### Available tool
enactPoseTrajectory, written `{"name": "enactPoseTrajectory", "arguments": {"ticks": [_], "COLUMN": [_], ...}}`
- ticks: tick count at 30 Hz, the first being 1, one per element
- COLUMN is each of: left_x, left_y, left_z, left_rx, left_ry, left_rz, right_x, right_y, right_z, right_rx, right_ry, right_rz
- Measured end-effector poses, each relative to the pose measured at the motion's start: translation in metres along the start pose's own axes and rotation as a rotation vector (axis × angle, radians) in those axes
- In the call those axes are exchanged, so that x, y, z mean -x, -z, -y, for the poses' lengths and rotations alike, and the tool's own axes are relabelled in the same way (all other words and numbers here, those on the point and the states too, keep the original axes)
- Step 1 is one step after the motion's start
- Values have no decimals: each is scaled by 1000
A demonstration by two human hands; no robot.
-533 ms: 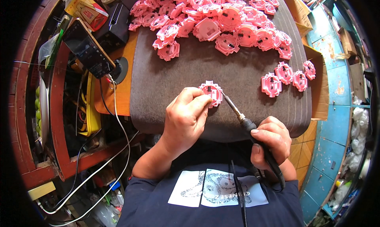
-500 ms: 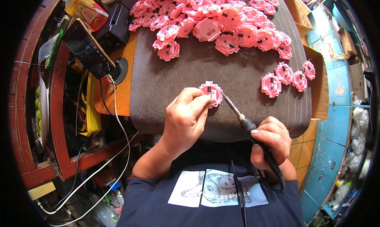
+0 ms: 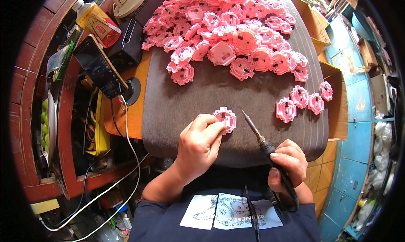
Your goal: The person uses a soldering iron to apply solder to small pink plastic components arranged on a work surface. The person picks up each component, applies solder to specific points, and places the component back on the table. The process is repeated for many components throughout the clip.
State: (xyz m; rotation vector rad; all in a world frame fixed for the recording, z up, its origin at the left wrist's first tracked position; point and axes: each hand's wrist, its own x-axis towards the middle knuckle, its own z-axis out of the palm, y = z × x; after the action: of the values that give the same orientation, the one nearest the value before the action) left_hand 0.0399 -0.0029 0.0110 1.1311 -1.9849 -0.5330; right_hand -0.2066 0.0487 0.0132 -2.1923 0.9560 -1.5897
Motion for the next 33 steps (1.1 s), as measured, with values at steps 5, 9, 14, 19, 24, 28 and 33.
{"name": "enactPoseTrajectory", "arguments": {"ticks": [5, 9, 14, 19, 24, 28, 33], "left_x": [0, 0, 0, 1, 2, 2, 2], "left_y": [1, 0, 0, 0, -2, -2, -3], "left_z": [0, 0, 0, 1, 2, 3, 2], "left_rx": [-6, -4, -3, -2, 16, 19, 13], "left_ry": [3, -3, -11, -6, -14, -1, 4], "left_rz": [-2, -7, -12, -7, -23, -17, -21], "right_x": [-1, 1, 1, 5, 16, 25, 22], "right_y": [-3, -2, -2, 1, 3, 3, 4], "right_z": [-2, 0, 3, 4, 4, 4, 4], "right_rx": [13, 41, 82, 119, 130, 138, 143], "right_ry": [-7, -35, -49, -45, -64, -99, -81], "right_rz": [-14, -15, -29, -30, -82, -134, -120]}}
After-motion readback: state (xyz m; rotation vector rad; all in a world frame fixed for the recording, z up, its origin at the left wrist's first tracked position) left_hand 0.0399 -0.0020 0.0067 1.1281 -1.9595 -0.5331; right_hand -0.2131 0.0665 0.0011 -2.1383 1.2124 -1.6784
